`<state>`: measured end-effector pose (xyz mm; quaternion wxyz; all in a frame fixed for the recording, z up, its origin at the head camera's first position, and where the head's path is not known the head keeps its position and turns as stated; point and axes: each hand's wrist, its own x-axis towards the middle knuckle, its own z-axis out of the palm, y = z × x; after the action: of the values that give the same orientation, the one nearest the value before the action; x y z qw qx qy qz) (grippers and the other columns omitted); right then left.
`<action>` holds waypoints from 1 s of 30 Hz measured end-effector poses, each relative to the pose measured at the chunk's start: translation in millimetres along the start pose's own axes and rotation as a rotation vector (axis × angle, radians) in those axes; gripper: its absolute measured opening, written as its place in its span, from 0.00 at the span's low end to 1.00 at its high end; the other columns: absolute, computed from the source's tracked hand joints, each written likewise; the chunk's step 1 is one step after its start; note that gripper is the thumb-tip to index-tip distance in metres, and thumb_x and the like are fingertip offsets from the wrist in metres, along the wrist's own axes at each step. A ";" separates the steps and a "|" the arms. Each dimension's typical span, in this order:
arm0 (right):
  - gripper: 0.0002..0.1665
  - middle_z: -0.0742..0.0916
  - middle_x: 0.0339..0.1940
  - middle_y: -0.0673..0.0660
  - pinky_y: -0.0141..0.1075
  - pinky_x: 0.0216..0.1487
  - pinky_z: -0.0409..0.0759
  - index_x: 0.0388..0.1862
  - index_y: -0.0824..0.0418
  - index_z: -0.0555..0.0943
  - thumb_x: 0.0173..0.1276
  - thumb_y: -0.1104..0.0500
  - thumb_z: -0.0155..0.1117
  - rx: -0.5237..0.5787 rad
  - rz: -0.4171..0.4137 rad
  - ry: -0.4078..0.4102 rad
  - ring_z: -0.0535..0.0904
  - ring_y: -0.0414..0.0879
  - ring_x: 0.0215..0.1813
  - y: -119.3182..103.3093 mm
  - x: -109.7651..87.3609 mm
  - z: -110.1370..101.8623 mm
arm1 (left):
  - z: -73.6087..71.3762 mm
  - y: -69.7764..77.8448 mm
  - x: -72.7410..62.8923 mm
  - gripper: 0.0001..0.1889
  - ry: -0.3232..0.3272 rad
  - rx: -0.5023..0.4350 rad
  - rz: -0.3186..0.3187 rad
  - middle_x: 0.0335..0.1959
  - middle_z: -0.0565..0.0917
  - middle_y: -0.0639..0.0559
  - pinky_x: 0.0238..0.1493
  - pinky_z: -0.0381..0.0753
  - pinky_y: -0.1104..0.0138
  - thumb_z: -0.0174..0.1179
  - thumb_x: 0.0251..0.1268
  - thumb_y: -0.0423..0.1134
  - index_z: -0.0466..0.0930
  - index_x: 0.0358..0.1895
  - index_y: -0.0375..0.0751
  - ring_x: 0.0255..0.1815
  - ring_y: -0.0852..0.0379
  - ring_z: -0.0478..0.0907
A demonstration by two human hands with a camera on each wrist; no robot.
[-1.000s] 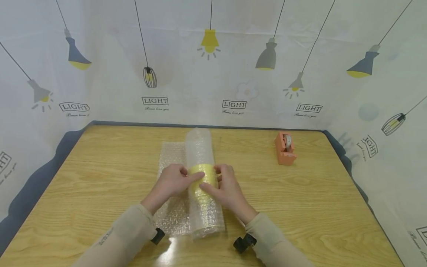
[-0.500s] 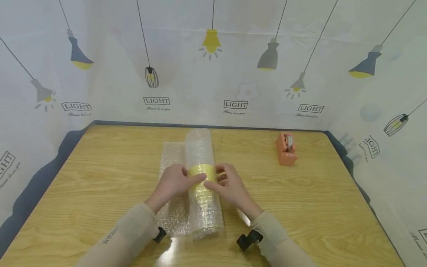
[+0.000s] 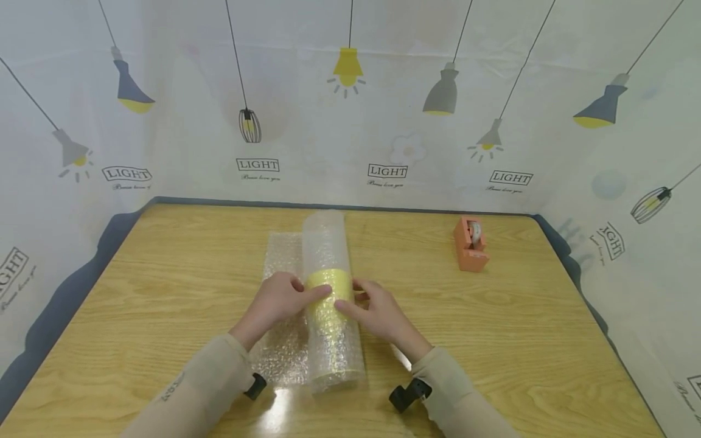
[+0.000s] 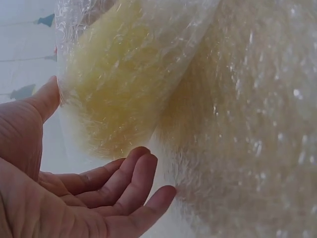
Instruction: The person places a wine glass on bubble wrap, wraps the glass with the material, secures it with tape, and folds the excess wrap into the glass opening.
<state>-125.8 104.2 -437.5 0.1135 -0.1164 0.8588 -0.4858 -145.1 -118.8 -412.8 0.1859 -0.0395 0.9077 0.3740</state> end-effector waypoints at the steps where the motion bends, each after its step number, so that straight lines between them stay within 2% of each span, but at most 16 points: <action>1: 0.39 0.80 0.68 0.69 0.56 0.63 0.81 0.73 0.70 0.71 0.74 0.46 0.67 -0.019 -0.007 0.001 0.79 0.63 0.64 0.1 -0.4 -0.2 | 0.1 0.2 -0.3 0.44 -0.003 0.000 0.002 0.44 0.86 0.40 0.37 0.85 0.58 0.66 0.53 0.76 0.85 0.48 0.31 0.40 0.48 0.82; 3: 0.39 0.79 0.68 0.71 0.57 0.66 0.79 0.72 0.71 0.72 0.74 0.45 0.66 -0.051 -0.020 0.002 0.78 0.64 0.66 0.2 -1.2 -1.0 | 0.6 1.1 -0.7 0.39 -0.009 -0.005 0.001 0.31 0.83 0.47 0.29 0.80 0.64 0.66 0.54 0.75 0.85 0.38 0.35 0.30 0.53 0.77; 5: 0.40 0.78 0.69 0.71 0.58 0.68 0.76 0.73 0.71 0.72 0.75 0.45 0.66 -0.075 -0.027 -0.002 0.76 0.65 0.68 0.2 -1.7 -2.0 | 0.8 2.6 -1.6 0.36 -0.016 -0.010 -0.004 0.21 0.74 0.53 0.23 0.73 0.67 0.66 0.54 0.75 0.83 0.30 0.39 0.23 0.57 0.70; 7: 0.39 0.78 0.69 0.72 0.58 0.69 0.75 0.72 0.71 0.72 0.75 0.45 0.65 -0.088 -0.044 -0.005 0.75 0.65 0.69 0.8 -1.9 -2.7 | 0.8 4.0 -2.2 0.35 -0.021 -0.008 -0.006 0.17 0.67 0.56 0.21 0.68 0.69 0.66 0.55 0.75 0.80 0.25 0.41 0.20 0.59 0.65; 8: 0.39 0.78 0.68 0.72 0.59 0.69 0.75 0.72 0.71 0.73 0.75 0.45 0.65 -0.088 -0.047 -0.006 0.75 0.65 0.69 1.0 -2.0 -3.0 | 0.8 4.5 -2.6 0.35 -0.023 -0.007 -0.007 0.17 0.68 0.56 0.21 0.68 0.68 0.66 0.55 0.75 0.80 0.25 0.41 0.20 0.59 0.65; 10: 0.37 0.79 0.68 0.72 0.59 0.68 0.76 0.72 0.71 0.73 0.76 0.46 0.65 -0.084 -0.049 -0.010 0.76 0.65 0.68 1.3 -1.9 -3.4 | 0.8 5.0 -3.2 0.36 -0.022 -0.002 -0.006 0.21 0.74 0.54 0.24 0.72 0.66 0.65 0.55 0.76 0.83 0.29 0.39 0.23 0.57 0.70; 13: 0.36 0.79 0.67 0.72 0.59 0.67 0.77 0.71 0.71 0.74 0.76 0.47 0.65 -0.077 -0.046 -0.005 0.77 0.65 0.67 2.0 -1.8 -3.1 | 1.5 5.0 -3.6 0.42 -0.016 0.015 0.000 0.41 0.86 0.44 0.36 0.85 0.58 0.63 0.56 0.77 0.87 0.45 0.34 0.38 0.49 0.82; 15: 0.35 0.80 0.67 0.71 0.58 0.66 0.78 0.71 0.70 0.74 0.76 0.47 0.64 -0.075 -0.037 -0.002 0.78 0.64 0.66 2.7 -1.7 -2.8 | 2.4 5.2 -3.8 0.46 -0.010 0.028 0.006 0.53 0.86 0.38 0.46 0.87 0.52 0.62 0.57 0.77 0.85 0.54 0.32 0.49 0.43 0.84; 17: 0.34 0.81 0.66 0.70 0.58 0.65 0.78 0.71 0.69 0.75 0.76 0.47 0.64 -0.078 -0.036 0.002 0.78 0.63 0.65 3.2 -1.6 -2.2 | 3.0 5.2 -3.9 0.49 -0.005 0.047 0.018 0.59 0.83 0.34 0.52 0.86 0.48 0.60 0.58 0.78 0.82 0.59 0.30 0.56 0.38 0.82; 24: 0.32 0.82 0.63 0.69 0.57 0.62 0.80 0.69 0.67 0.76 0.76 0.48 0.64 -0.075 -0.043 0.009 0.80 0.61 0.61 3.6 -2.0 -1.6 | 3.4 5.3 -3.9 0.47 0.005 0.070 0.057 0.60 0.83 0.34 0.55 0.84 0.46 0.58 0.61 0.77 0.82 0.59 0.30 0.58 0.36 0.81; 30: 0.32 0.83 0.62 0.67 0.57 0.61 0.81 0.70 0.66 0.77 0.76 0.47 0.64 -0.055 -0.042 0.011 0.80 0.61 0.61 3.0 -1.8 -1.1 | 1.1 2.0 -3.6 0.47 -0.023 0.051 0.071 0.63 0.81 0.33 0.60 0.82 0.44 0.57 0.65 0.75 0.79 0.63 0.29 0.62 0.34 0.79</action>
<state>-124.6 107.2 -439.4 0.0954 -0.1350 0.8698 -0.4648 -141.8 -116.8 -410.8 0.1839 0.0019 0.9156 0.3575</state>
